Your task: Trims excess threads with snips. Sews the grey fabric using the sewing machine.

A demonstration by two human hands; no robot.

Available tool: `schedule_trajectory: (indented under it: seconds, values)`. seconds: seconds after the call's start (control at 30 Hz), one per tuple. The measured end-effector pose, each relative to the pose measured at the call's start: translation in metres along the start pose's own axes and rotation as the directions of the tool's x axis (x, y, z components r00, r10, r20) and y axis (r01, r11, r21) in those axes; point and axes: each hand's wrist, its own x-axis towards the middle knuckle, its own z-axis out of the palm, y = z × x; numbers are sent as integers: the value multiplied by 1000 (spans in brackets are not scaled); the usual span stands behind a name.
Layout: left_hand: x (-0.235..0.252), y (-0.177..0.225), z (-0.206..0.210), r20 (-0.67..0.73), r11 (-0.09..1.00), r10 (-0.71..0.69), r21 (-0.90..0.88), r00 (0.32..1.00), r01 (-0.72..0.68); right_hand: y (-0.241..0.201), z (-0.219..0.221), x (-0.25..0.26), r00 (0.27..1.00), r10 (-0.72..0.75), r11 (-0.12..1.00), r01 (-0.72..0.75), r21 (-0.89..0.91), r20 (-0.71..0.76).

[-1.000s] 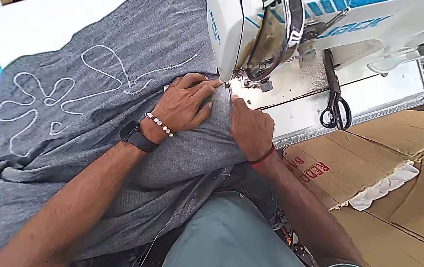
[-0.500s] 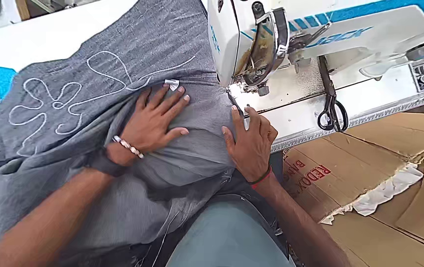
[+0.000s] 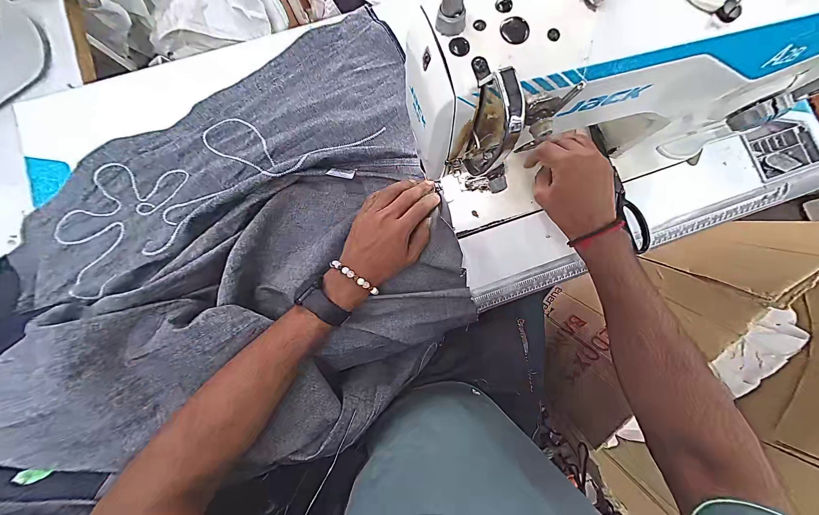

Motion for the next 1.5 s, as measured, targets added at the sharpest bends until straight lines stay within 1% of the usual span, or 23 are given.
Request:
schedule_trajectory:
  seconds: [0.03, 0.1, 0.17, 0.23, 0.3, 0.33, 0.4, 0.5, 0.57, 0.63, 0.7, 0.77, 0.83, 0.87, 0.9, 0.97, 1.0, 1.07, 1.17, 1.27, 1.33, 1.43, 1.5]
  values:
    - [-1, -5, -2, 2, 999, 34, -6, 999, -34, 2, -2, 0, 999, -33, 999, 33, -2, 17]
    - [-2, -12, -4, 21, 998, 69, -11, 997, -68, -5, -3, -10, 998, -52, 998, 51, 32, 45]
    - [-2, -14, -6, 40, 997, 74, -22, 996, -73, -22, 3, -29, 1000, 11, 996, -11, 85, 11]
    - [0, -15, -6, 38, 997, 73, -32, 997, -72, -34, 5, -38, 993, 112, 991, -109, 80, -42]
    - [-2, -14, -6, 50, 997, 75, -31, 996, -73, -35, 1, -38, 979, 204, 979, -205, 26, 15]
    - [-2, -14, -7, 57, 996, 82, -29, 995, -81, -32, -2, -36, 973, 229, 973, -230, 11, 32]
    - [2, -18, -7, 55, 995, 101, -28, 993, -100, -31, -8, -32, 974, 221, 975, -222, 23, 53]
    - [0, -23, -7, 62, 992, 126, -40, 990, -124, -46, -8, -45, 971, 206, 970, -219, 106, 123]
    - [-1, -25, -7, 56, 990, 138, -45, 989, -136, -59, -4, -57, 977, 150, 957, -181, 226, 148]
    - [2, -26, -7, 46, 988, 151, -47, 987, -149, -73, 7, -57, 989, 90, 953, -120, 280, 120]
    - [2, -25, -9, 64, 988, 149, -42, 987, -147, -85, 16, -58, 996, 71, 958, -84, 275, 55]
    - [2, -26, -9, 67, 988, 151, -42, 986, -148, -93, 25, -57, 997, 54, 965, -40, 259, -47]
    - [2, -28, -10, 75, 987, 161, -42, 984, -158, -101, 34, -58, 987, -14, 965, 56, 256, -163]
    - [3, -29, -12, 85, 985, 169, -45, 982, -166, -105, 36, -60, 979, -66, 963, 113, 246, -193]
    - [4, -32, -13, 89, 983, 183, -51, 979, -179, -108, 38, -63, 972, -119, 957, 166, 237, -203]
    - [7, -39, -13, 81, 973, 224, -70, 971, -219, -113, 42, -71, 965, -198, 949, 232, 214, -171]
    - [9, -44, -14, 76, 968, 247, -74, 966, -241, -113, 44, -73, 964, -216, 949, 244, 200, -152]
    - [12, -51, -16, 86, 959, 280, -78, 956, -274, -114, 48, -78, 969, -201, 960, 225, 169, -146]
    - [16, -57, -17, 115, 947, 320, -55, 940, -316, -117, 52, -82, 969, -139, 976, 168, 136, -203]
    - [17, -54, -16, 124, 954, 301, -24, 946, -300, -120, 54, -84, 958, -86, 991, 111, 75, -273]
    - [15, -44, -13, 91, 967, 256, -26, 962, -255, -122, 54, -83, 945, -53, 997, 70, 42, -324]
    - [7, -15, -10, 95, 994, 109, -12, 989, -108, -120, 51, -83, 940, 4, 998, 20, 66, -342]
    - [0, 9, -9, 124, 999, -12, 37, 992, 8, -116, 47, -81, 952, 115, 987, -77, 141, -285]
